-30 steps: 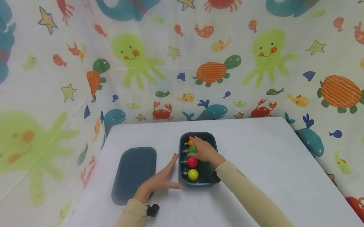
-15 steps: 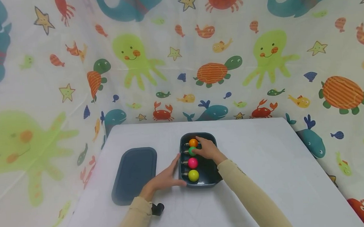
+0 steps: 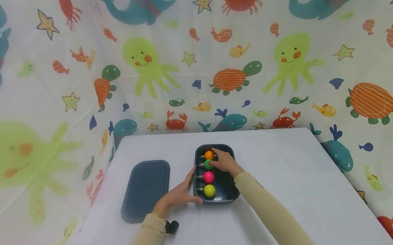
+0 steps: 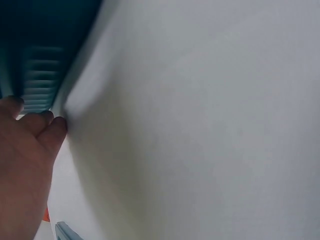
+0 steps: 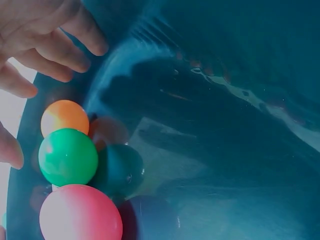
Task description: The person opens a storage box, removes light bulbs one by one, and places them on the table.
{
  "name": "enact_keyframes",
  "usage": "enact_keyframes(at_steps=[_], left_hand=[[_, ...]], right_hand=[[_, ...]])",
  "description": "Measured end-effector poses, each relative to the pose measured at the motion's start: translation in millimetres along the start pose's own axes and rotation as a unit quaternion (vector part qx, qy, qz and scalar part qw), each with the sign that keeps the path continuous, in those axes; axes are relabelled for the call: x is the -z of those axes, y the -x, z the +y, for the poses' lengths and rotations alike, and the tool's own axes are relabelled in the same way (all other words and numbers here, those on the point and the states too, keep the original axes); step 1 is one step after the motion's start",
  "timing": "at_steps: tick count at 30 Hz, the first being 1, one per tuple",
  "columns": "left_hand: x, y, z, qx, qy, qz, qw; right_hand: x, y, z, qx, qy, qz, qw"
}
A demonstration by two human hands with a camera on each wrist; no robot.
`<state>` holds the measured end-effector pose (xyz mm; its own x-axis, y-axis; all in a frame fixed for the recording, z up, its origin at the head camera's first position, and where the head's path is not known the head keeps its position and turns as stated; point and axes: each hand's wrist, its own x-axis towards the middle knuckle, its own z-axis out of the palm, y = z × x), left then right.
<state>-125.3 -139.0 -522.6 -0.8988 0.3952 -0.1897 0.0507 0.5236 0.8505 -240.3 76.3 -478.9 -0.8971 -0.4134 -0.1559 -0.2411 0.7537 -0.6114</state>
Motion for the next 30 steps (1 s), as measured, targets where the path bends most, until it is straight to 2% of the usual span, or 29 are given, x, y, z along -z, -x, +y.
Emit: enact_keyframes(at_steps=[10,14,19,25,30], left_hand=[[-1.8,-0.1,-2.5,-0.002,0.008,0.002,1.0000],[-1.9,-0.8,-4.4,-0.020,0.060,-0.010,0.9979],[-1.7,-0.4,-5.2,-0.034,0.127,-0.028,0.9910],[-4.2,1.0,-6.4,-0.042,0.167,-0.037,0.9843],[-5.6,1.7,-7.9,-0.037,0.195,-0.038,0.9793]], right_hand=[[-3,-4,4,-0.006,-0.006,0.000,1.000],[-5,-6,5,-0.013,-0.019,0.006,1.000],[-7,-7,6,-0.023,-0.044,0.019,0.999],[-11,-11,11,-0.031,-0.078,0.041,0.996],[-14,-13,10,-0.035,-0.085,0.057,0.994]])
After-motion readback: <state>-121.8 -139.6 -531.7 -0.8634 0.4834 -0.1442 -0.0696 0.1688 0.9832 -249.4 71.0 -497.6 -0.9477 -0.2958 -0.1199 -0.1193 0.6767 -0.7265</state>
